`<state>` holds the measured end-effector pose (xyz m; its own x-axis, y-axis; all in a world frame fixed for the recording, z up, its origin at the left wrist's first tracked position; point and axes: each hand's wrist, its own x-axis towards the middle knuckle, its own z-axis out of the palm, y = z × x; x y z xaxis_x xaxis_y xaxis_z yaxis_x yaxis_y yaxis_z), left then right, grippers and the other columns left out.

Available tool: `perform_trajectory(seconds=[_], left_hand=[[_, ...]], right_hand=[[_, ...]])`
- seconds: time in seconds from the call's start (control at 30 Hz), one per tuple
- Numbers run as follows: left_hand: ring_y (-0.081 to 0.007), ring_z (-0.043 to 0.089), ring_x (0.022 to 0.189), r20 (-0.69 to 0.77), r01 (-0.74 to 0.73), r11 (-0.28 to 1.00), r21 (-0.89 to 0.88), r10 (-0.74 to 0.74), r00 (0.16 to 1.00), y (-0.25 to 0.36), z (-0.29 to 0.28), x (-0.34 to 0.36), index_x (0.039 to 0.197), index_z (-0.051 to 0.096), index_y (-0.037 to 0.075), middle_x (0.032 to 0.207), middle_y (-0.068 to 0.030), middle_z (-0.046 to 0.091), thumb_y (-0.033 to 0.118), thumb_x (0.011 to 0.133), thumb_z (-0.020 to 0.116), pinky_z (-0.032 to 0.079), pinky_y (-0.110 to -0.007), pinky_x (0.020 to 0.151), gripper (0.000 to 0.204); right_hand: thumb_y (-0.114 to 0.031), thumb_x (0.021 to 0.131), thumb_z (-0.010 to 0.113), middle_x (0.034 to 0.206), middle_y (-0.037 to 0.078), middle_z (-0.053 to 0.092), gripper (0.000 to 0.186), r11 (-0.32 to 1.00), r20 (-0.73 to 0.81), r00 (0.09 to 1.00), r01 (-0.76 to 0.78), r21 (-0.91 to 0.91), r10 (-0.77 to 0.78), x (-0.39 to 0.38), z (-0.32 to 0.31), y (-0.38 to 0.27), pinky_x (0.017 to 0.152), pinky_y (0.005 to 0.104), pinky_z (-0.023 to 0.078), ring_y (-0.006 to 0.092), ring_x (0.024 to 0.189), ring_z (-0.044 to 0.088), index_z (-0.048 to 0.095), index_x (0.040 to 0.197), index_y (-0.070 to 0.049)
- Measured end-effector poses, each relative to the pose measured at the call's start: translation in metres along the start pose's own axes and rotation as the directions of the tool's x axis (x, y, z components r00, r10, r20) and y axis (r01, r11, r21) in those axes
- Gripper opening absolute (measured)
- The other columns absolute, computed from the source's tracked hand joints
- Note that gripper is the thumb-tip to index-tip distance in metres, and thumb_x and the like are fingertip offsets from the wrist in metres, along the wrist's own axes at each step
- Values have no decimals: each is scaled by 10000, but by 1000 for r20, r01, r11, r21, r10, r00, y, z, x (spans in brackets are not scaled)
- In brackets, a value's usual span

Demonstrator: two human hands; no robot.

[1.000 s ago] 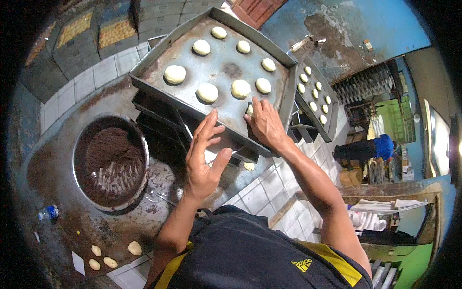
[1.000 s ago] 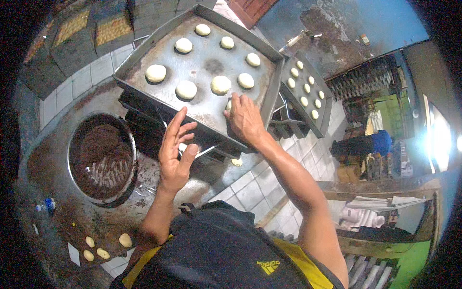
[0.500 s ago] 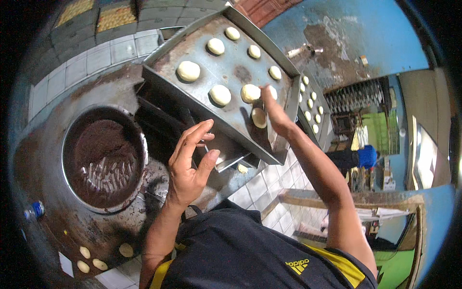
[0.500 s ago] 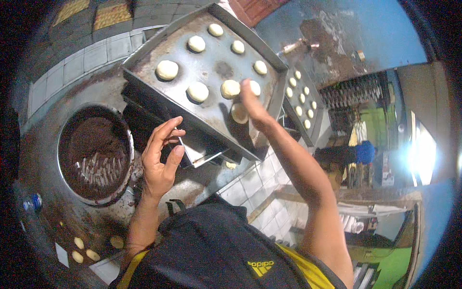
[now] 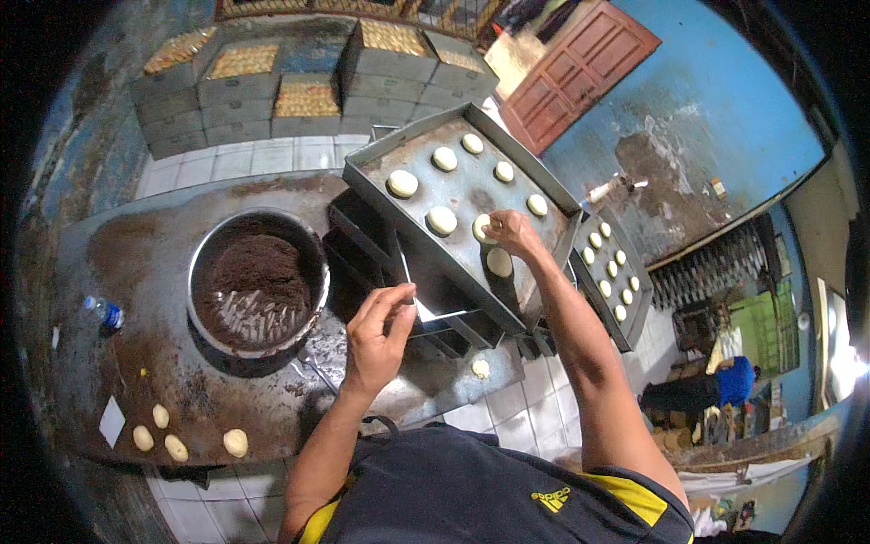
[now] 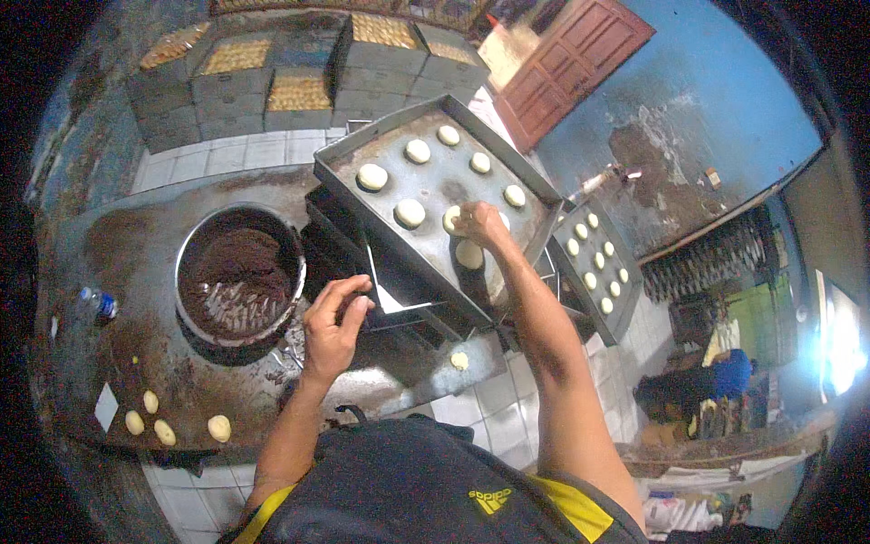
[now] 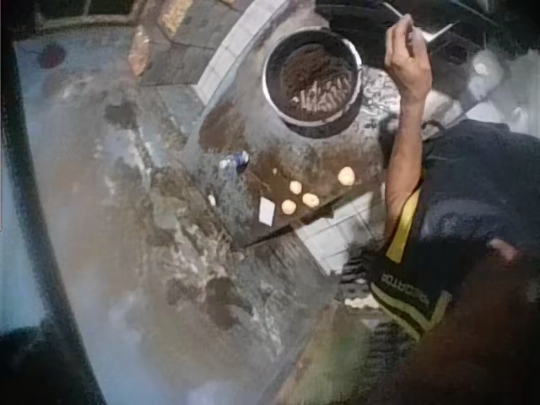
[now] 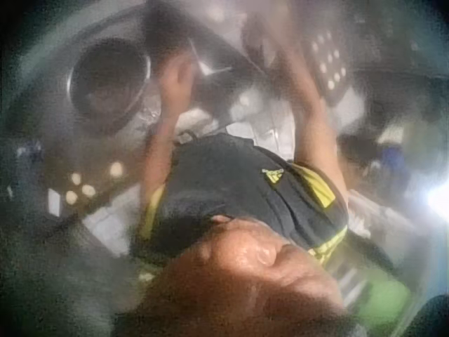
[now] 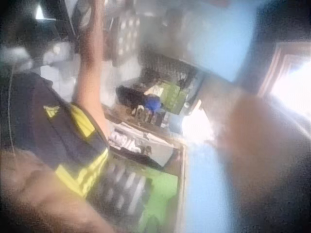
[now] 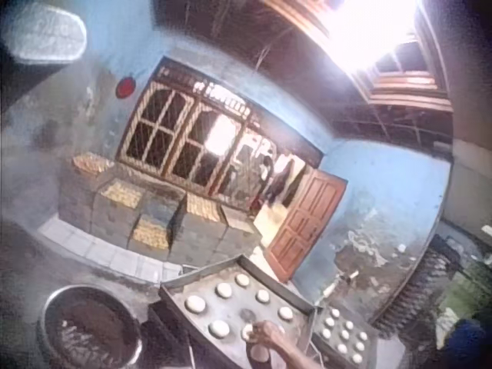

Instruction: The person prepares bread rolls by flattening dough, scooping a dark filling into the center with a small tool, and sealing the dough by hand before placing them on a metal tray.

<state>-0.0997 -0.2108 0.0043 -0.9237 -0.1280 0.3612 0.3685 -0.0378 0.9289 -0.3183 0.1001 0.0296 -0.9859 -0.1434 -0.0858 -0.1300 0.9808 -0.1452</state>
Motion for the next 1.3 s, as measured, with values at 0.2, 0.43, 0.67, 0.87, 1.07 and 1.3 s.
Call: perform_trajectory(seconds=[0.2, 0.43, 0.67, 0.87, 1.07, 1.3], left_hand=[[-206, 658, 1122, -215, 10, 970, -242, -64, 975, 3, 74, -38, 1346, 531, -55, 1191, -153, 647, 169, 1053, 556, 552, -332, 923, 370], [-80, 585, 824, 5, 281, 811, -513, -325, 946, 22, 164, -90, 1031, 626, 56, 913, -7, 632, 371, 1099, 462, 484, -255, 729, 362], [-56, 508, 739, 4, 455, 797, -398, -494, 869, -14, 189, -162, 923, 588, 78, 832, 24, 564, 386, 1073, 525, 443, -256, 649, 349], [-132, 601, 985, -130, 491, 789, -370, -567, 813, -34, 112, -206, 1249, 603, 65, 1089, -38, 655, 527, 1032, 529, 487, -288, 881, 516], [-181, 584, 1161, -181, 784, 574, -236, -819, 545, -95, 15, -291, 1419, 503, 54, 1290, -36, 617, 295, 1041, 537, 466, -336, 988, 450], [-158, 626, 1113, -184, 413, 872, 265, -375, 909, -86, -143, -276, 1459, 447, 44, 1208, -79, 718, 18, 910, 671, 439, -321, 1046, 593]], right_hand=[[-119, 855, 754, 986, 147, 708, 259, 776, -436, 877, 415, 475, -202, -121, -28, -72, 791, 337, 566, 219, 933, 696, 715, 1086, -8], [-97, 837, 772, 1077, 136, 651, 280, 689, -631, 762, 536, 489, -145, -288, 16, -56, 743, 315, 535, 227, 966, 652, 685, 1086, -5], [-71, 942, 706, 1107, 50, 703, 290, 51, -64, 996, 61, 997, 69, -355, 118, -29, 903, 264, 500, 89, 1004, 625, 659, 1216, 10], [-53, 950, 686, 1136, 67, 708, 293, 88, -95, 995, 96, 991, -16, -358, 126, -65, 890, 282, 535, 106, 971, 653, 655, 1236, 6], [-114, 865, 705, 1063, 168, 683, 215, 595, -224, 667, 740, 316, -711, -350, 206, -155, 963, 390, 508, 321, 1055, 651, 700, 1055, -13], [-200, 994, 546, 911, 258, 667, 254, 823, -95, 932, 354, 445, -350, -208, 324, -257, 749, 534, 516, 471, 837, 648, 649, 888, 7]])
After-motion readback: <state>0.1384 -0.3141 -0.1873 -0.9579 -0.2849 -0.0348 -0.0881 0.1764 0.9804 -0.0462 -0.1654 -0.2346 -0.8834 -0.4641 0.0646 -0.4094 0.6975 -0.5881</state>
